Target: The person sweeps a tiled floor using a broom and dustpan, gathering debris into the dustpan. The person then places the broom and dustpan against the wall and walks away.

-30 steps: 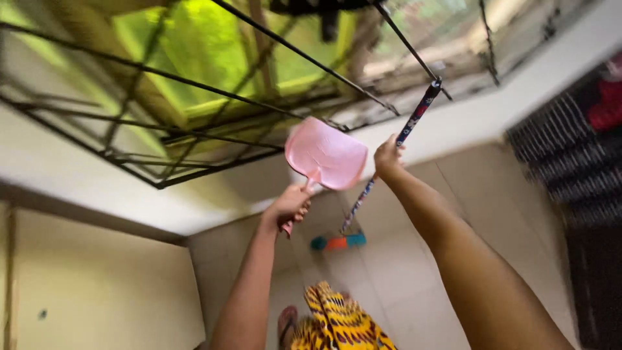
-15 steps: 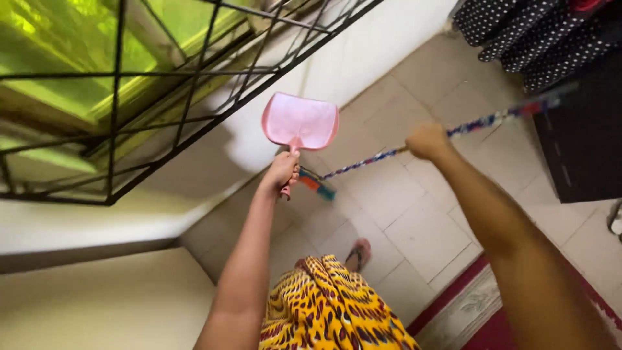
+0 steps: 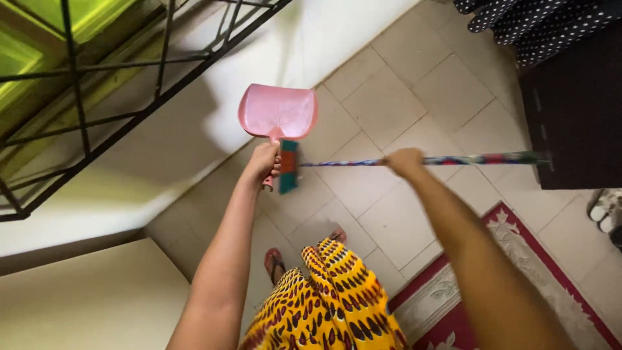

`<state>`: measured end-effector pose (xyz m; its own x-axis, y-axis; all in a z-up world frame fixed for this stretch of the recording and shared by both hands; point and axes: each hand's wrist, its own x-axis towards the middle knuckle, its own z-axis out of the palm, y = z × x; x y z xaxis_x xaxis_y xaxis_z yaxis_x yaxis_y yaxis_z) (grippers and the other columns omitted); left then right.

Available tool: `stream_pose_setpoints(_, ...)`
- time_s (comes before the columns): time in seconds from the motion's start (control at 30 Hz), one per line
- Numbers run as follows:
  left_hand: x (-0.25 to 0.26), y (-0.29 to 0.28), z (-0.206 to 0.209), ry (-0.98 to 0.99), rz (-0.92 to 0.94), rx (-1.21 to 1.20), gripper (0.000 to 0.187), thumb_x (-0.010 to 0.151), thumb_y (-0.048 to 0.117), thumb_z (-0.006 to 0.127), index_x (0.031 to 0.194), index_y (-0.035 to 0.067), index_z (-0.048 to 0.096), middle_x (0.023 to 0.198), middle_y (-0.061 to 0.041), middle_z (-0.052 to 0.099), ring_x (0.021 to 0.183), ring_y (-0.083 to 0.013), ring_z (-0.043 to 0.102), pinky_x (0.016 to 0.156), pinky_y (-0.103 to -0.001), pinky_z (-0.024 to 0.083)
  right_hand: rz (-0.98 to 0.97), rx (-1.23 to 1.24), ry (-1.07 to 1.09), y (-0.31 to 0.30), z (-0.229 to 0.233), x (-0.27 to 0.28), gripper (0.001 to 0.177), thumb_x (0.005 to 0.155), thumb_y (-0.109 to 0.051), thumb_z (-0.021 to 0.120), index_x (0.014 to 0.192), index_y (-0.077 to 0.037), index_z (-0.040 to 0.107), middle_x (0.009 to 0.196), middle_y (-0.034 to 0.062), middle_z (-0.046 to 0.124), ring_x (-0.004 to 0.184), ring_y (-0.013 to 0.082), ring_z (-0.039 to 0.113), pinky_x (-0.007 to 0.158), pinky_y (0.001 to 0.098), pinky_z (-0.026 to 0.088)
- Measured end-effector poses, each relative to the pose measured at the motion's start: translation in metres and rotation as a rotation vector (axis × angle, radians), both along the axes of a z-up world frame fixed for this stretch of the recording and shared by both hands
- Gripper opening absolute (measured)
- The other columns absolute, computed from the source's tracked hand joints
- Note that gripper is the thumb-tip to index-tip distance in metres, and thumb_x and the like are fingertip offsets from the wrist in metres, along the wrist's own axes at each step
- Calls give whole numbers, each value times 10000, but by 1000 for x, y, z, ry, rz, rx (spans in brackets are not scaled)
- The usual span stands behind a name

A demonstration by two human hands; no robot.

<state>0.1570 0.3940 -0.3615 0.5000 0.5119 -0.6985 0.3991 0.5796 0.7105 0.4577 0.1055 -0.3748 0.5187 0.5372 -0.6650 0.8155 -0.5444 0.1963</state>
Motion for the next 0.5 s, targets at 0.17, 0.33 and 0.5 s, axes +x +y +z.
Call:
stream_pose_setpoints(0.17, 49, -10, 4, -28, 1, -56, 279, 1048, 373, 498, 866, 170, 438, 595, 67, 304, 401, -56, 341, 320, -197, 292, -95, -40, 27, -50, 67, 101, 492, 1069, -529, 379, 1352, -296, 708, 1359, 140, 733, 1326, 368, 638, 1056, 617, 463)
stream_pose_setpoints(0.33, 92, -26, 53, -40, -7, -29, 286, 1042, 404, 505, 902, 161, 455, 614, 53, 341, 435, -68, 402, 351, -194, 329, -20, -51, -88, -94, 116, 164, 413, 1008, -523, 490, 1305, -391, 746, 1297, 38, 795, 1281, 337, 688, 1001, 559, 519)
stream_pose_setpoints(0.5, 130, -22, 60, -111, -72, 12, 405, 1028, 523, 492, 866, 152, 468, 576, 25, 380, 425, -133, 463, 342, -276, 386, -134, -27, 147, -44, 280, 97, 548, 1001, -577, 391, 1432, -344, 638, 1488, 106, 655, 1425, 394, 547, 1165, 580, 419)
